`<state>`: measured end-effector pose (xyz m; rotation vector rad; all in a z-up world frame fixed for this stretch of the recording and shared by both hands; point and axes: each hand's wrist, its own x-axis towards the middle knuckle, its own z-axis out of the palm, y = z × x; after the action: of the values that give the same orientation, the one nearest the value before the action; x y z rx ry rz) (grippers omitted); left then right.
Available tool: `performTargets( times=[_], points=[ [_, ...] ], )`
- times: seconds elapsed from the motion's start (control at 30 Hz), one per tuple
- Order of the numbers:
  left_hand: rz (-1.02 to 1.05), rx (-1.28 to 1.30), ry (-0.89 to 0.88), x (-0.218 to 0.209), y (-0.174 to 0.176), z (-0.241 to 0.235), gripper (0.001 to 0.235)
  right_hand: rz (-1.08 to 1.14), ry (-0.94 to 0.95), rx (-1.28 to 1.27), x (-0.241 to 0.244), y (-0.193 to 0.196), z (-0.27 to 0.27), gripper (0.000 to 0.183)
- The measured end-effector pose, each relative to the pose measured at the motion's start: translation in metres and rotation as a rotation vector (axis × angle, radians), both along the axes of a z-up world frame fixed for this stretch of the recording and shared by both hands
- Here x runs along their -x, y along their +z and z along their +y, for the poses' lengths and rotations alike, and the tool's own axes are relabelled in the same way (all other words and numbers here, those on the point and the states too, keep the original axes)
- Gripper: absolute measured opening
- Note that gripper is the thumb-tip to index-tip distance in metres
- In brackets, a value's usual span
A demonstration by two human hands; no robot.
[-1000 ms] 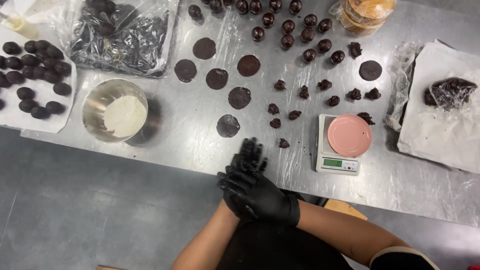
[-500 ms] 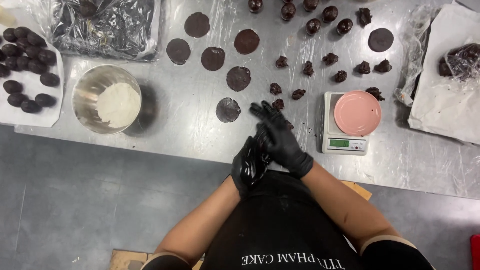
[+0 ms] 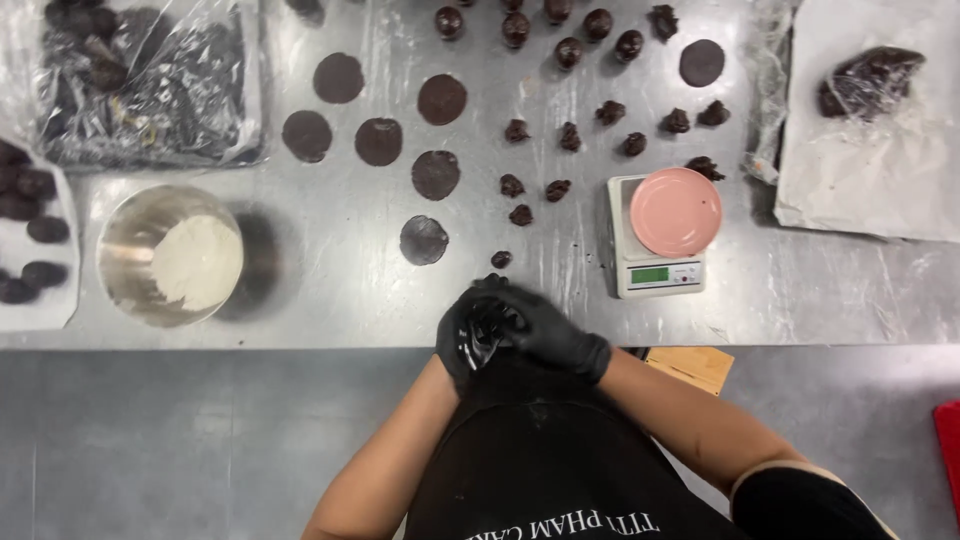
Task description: Portioning chocolate ganache using a digital scale and rolling it into uniform spheres on a prep table.
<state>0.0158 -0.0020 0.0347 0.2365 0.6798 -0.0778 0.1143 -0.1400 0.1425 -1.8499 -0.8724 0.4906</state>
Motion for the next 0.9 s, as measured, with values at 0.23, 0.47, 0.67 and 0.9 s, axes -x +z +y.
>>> performTargets(
  times=[0.23,0.47,0.67,0.9],
  points=[
    [-0.445,0.042,0.234,-0.037,0.047,0.005,0.054,-0.305,0.092,-0.068,-0.025,0.066,0.072,0.048],
    [-0.449,-0.055,0.225,-0.045,0.144,0.002,0.056,-0.707,0.371,-0.124,0.024,0.128,0.036,0.059],
    [-0.677,-1.024,-0.139,-0.013,0.179,-0.004,0.057,-0.701,0.281,0.009,-0.006,0.137,0.017,0.064],
    [-0.923,0.354,-0.046,-0.041,0.124,-0.042,0.063,-0.859,0.057,-0.026,0.000,0.123,0.019,0.056]
  ],
)
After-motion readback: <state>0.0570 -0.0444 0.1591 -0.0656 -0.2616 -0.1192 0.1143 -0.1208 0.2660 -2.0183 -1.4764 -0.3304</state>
